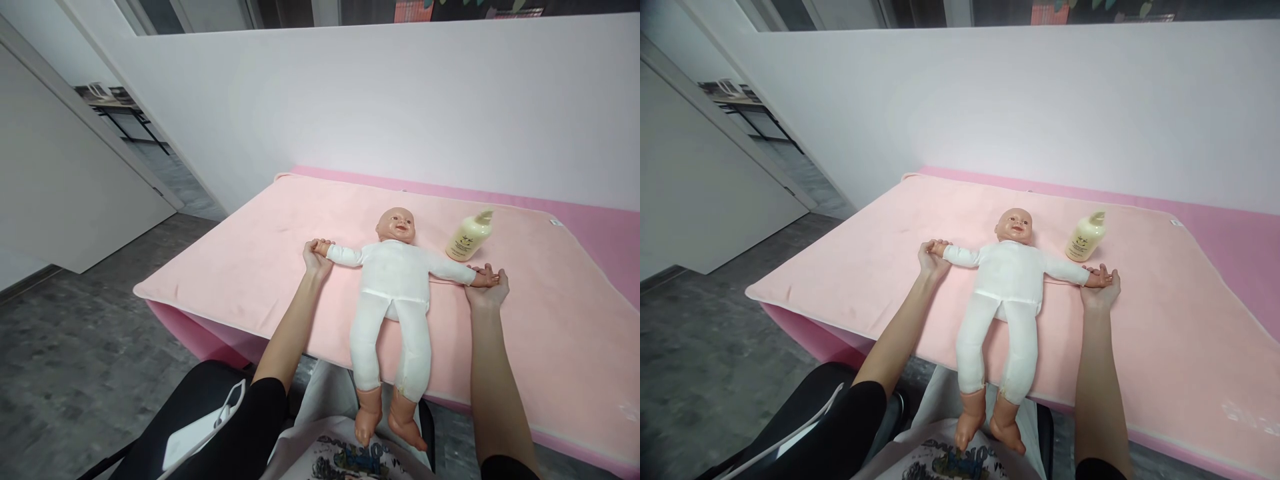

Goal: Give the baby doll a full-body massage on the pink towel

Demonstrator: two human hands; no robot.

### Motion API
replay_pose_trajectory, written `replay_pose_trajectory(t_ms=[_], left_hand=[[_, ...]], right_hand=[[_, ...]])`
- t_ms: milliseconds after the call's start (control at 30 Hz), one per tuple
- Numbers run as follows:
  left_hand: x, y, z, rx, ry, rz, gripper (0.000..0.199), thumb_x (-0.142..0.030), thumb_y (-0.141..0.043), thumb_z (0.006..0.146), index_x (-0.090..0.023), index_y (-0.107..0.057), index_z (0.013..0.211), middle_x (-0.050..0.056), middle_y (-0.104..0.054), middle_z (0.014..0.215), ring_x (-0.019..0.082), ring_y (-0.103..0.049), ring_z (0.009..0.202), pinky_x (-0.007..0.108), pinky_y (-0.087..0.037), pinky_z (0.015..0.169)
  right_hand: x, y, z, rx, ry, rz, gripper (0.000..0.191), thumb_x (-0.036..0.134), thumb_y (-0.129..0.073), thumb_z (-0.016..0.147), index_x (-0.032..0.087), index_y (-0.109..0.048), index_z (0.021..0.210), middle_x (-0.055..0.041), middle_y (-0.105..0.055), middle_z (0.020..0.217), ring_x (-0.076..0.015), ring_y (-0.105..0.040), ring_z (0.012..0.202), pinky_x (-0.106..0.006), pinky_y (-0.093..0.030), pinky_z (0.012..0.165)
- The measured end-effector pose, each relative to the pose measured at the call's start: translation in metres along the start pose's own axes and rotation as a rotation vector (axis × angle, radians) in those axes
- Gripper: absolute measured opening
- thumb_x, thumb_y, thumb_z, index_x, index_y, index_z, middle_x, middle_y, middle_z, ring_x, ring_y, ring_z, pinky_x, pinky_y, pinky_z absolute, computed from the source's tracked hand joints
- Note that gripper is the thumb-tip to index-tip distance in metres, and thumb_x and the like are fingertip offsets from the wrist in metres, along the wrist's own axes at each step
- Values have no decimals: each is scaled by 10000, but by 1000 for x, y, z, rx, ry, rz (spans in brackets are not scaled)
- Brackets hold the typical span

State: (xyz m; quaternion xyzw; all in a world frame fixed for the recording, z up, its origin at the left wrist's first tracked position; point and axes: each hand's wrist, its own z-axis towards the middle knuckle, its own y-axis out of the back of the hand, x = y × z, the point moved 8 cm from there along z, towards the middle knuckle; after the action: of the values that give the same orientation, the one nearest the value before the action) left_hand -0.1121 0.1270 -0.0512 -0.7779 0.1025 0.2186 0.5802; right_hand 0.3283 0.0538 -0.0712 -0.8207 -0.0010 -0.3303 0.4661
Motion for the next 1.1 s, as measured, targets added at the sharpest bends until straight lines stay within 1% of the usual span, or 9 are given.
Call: replay_pose_trajectory(t_ms=[200,333,467,700,867,967,1033,1100], left_hand=[[1,2,-1,-37,-17,21,25,-145,-473,612,-169,-468,618,-17,-506,584,100,-518,556,315,-492,758],[1,4,0,-40,-9,40,22,-155,-461,610,-166,-479,612,-4,-501,577,112,-525,565,323,-497,745],[1,4,1,-22,-18,17,33,-150,-447,597,-166,-474,588,4,-505,582,112,-524,564,314,-497,729],[0,3,0,-37,-45,-14,23,-158,-462,621,-171,-468,603,-17,-507,607,104,-516,561,333,-495,755],[0,2,1,-21,-34,7,22,-157,-467,616,-165,-463,596,-11,-494,589,102,-510,563,326,-497,758],[-10,1,3,-12,-91,59,43,-153,-508,607,-166,-467,613,-8,-510,621,108,-541,605,328,-493,788],[-20,6,4,-57,-137,114,68,-172,-539,609,-171,-481,646,8,-543,680,128,-580,677,317,-490,791],[-29,13,6,-121,-151,162,98,-217,-553,625,-180,-498,697,29,-571,745,154,-605,758,305,-488,781]], right_hand=[[0,2,4,21,8,1,275,390,-327,852,184,-481,754,54,-401,519,-96,-503,508,-298,-527,616],[1,2,6,49,29,-17,250,404,-362,840,194,-474,762,57,-407,518,-105,-505,510,-307,-528,602],[0,2,2,13,15,-6,264,381,-337,845,180,-483,756,55,-402,513,-97,-503,508,-296,-532,621],[1,0,-2,-25,-5,4,263,369,-332,849,179,-486,753,67,-374,513,-89,-493,493,-292,-531,635],[0,-1,-2,-8,7,32,228,346,-362,836,182,-487,739,64,-385,522,-85,-482,490,-281,-527,613],[0,0,-1,-3,13,21,210,336,-367,828,186,-493,752,62,-389,522,-90,-493,506,-281,-527,612],[1,1,1,5,22,-3,205,338,-371,820,187,-492,751,53,-414,535,-98,-518,538,-280,-527,613],[3,2,5,20,56,-30,193,344,-391,810,189,-481,737,42,-452,568,-98,-536,558,-274,-527,616]])
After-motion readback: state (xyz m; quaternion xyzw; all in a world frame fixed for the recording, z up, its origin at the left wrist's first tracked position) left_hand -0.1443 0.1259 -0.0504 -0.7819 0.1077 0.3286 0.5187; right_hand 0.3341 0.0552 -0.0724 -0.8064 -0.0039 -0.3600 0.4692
